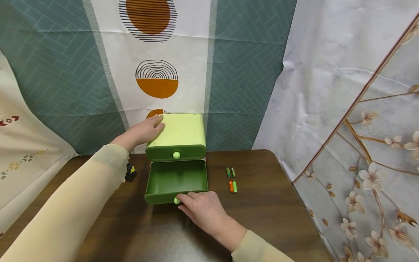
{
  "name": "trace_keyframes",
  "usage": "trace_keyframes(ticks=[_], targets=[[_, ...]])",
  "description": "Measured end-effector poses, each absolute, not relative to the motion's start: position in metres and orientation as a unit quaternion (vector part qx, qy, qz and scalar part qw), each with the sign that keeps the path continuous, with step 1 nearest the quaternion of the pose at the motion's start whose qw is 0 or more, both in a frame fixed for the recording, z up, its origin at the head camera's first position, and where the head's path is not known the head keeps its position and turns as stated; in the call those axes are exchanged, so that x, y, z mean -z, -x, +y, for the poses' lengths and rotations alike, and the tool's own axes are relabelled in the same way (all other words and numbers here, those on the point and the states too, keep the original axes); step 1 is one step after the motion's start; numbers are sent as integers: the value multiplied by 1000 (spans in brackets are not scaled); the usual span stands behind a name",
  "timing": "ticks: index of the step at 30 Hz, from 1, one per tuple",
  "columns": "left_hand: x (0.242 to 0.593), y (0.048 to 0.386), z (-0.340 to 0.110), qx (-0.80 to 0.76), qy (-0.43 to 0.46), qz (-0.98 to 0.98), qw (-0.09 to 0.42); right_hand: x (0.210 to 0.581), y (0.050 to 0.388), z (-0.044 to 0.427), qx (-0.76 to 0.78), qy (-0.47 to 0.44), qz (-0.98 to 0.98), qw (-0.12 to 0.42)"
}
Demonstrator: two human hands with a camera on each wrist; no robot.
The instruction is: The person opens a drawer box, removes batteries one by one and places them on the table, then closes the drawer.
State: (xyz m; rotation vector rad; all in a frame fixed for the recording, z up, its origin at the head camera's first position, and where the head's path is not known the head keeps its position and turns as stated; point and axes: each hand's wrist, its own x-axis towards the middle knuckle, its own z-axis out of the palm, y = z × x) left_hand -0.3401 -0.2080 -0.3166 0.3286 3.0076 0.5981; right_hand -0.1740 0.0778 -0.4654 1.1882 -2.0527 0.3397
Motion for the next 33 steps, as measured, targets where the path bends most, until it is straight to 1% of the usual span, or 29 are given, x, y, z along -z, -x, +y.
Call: trace_keyframes(ticks=[7,18,26,33], targets=[[315,338,-204,-204,-110,972,28,469,176,75,-122,-463,-798,367],[319,339,-202,-190,-100,977,18,474,178,70,-98,-462,-790,390],[320,341,-204,-182,-100,978,15,474,180,68,-104,-465,-789,389],[321,341,-205,-183,-98,978,13,473,180,66,-99,-467,-782,401]])
